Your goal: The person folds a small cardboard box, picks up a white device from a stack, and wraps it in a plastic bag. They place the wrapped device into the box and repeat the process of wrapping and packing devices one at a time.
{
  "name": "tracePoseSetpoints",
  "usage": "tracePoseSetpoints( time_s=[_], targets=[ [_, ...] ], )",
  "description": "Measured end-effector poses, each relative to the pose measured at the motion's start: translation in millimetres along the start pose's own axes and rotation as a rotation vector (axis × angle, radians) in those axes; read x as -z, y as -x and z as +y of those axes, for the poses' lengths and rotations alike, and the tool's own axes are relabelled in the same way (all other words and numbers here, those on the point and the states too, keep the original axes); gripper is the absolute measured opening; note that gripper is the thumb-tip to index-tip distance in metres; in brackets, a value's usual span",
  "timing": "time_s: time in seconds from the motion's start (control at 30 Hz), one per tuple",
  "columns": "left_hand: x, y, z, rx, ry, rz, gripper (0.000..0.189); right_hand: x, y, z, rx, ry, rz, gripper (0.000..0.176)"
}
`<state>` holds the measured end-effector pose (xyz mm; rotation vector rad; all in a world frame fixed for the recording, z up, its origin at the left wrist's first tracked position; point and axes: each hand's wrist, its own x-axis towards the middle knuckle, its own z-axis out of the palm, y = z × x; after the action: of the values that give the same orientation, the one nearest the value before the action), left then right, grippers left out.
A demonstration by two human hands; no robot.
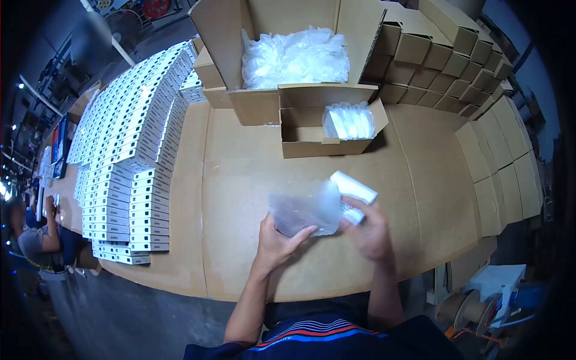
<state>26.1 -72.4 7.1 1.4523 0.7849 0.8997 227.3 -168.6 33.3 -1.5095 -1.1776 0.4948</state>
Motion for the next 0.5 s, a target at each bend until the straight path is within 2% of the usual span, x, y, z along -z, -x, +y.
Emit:
tracePoseSetpoints(
  time_s=[0.03, 0.1, 0.2, 0.3, 0.33, 0.43, 0.5],
  targets=[
    [2, 1, 0, -0.002, -0.052, -0.007, 0.049, 3, -6, 2, -0.021, -0.090, 0.071, 0.023],
    [2, 4, -2, -0.005, -0.149, -0.032, 0.050, 17, -24, -14, -0.027, -0.253, 0.240, 0.044],
    [2, 8, -3, 0.010, -0.149, -0.067, 0.050, 22, -51, -36, 0.270, -0.454, 0.162, 0.061],
    [1, 8, -8, -0.018, -0.180, -0.088, 0.051, 31, -70, -42, 0.450, -0.359, -0.084, 0.063],
    [2, 8, -7, -0.033, -0.196, -0.093, 0.051, 28, -74, -47, 0.454, -0.380, -0.116, 0.053],
    [0, 7, 7, -0.029, -0.187, -0.093, 0.054, 30, -93, -50, 0.445, -0.287, -0.330, 0.046],
    [0, 7, 3, 0.013, -0.146, -0.099, 0.056, 27, -109, -56, 0.544, -0.226, -0.408, 0.038]
  ],
)
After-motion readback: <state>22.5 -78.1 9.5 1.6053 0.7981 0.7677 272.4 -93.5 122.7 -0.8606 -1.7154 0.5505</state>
